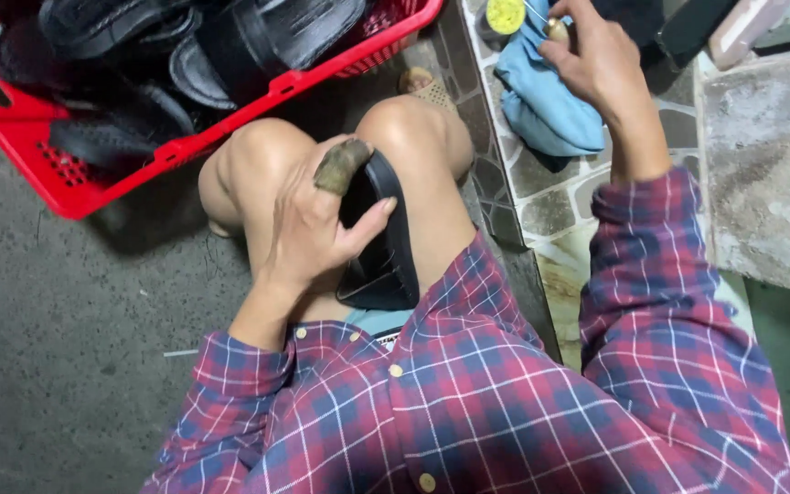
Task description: Hand-sewing the sole of a black sandal using an awl and thread.
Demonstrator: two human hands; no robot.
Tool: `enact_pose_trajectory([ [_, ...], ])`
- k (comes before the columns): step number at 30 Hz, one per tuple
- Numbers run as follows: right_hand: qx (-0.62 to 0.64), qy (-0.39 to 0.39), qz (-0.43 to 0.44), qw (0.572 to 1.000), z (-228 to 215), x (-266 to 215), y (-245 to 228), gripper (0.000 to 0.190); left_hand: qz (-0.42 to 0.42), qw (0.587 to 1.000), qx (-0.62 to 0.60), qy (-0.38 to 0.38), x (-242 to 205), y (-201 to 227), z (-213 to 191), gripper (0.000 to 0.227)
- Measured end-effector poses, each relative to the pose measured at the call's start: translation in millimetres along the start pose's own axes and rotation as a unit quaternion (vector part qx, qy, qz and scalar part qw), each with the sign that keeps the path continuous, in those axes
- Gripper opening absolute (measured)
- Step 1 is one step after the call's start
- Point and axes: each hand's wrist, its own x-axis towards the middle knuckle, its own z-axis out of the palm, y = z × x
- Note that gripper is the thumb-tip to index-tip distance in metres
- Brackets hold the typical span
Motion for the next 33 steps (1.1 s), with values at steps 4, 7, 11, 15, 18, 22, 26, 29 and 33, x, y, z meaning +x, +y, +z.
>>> enact_pose_trajectory([
  [4,0.376,-0.047,-0.007,0.925,-11.2,-50.9,-73.4,0.027,0.013,0.998,0.058,-0.013,-12.3,-4.8,-4.4,0.052],
  [7,0.366,-0.047,-0.132,0.92,-22.0,-95.7,-116.2,0.032,0.061,0.997,0.047,-0.006,-15.8,-4.9,-4.0,0.051],
  [11,0.379,-0.142,-0.212,0.89,-40.9,-137.7,-165.4,0.042,0.087,0.994,0.067,-0.005,-12.3,-14.0,-5.4,0.051],
  [15,0.223,-0.082,-0.27,0.933,-28.2,-153.5,-176.2,0.041,0.105,0.992,0.073,-0.019,-6.7,-17.9,-15.0,0.047],
  [18,0.156,-0.067,-0.27,0.948,-19.2,-154.5,-174.6,0.046,0.101,0.992,0.056,-0.047,-3.5,-19.1,-18.2,0.044],
  [22,0.156,-0.057,-0.268,0.949,-16.6,-154.9,-176.1,0.047,0.106,0.993,0.038,-0.044,-5.2,-23.5,-15.3,0.042],
  [26,0.219,-0.097,-0.227,0.944,-24.4,-153.2,-177.5,0.042,0.095,0.994,0.019,-0.056,-3.1,-20.1,-16.9,0.041],
  [29,0.241,-0.094,-0.256,0.931,-22.0,-154.7,-172.2,0.044,0.094,0.994,0.017,-0.056,-3.8,-16.9,-18.3,0.041],
  [33,0.253,-0.109,-0.253,0.928,-25.5,-154.4,-169.5,0.05,0.069,0.995,-0.003,-0.073,-4.3,-14.2,-17.2,0.043],
])
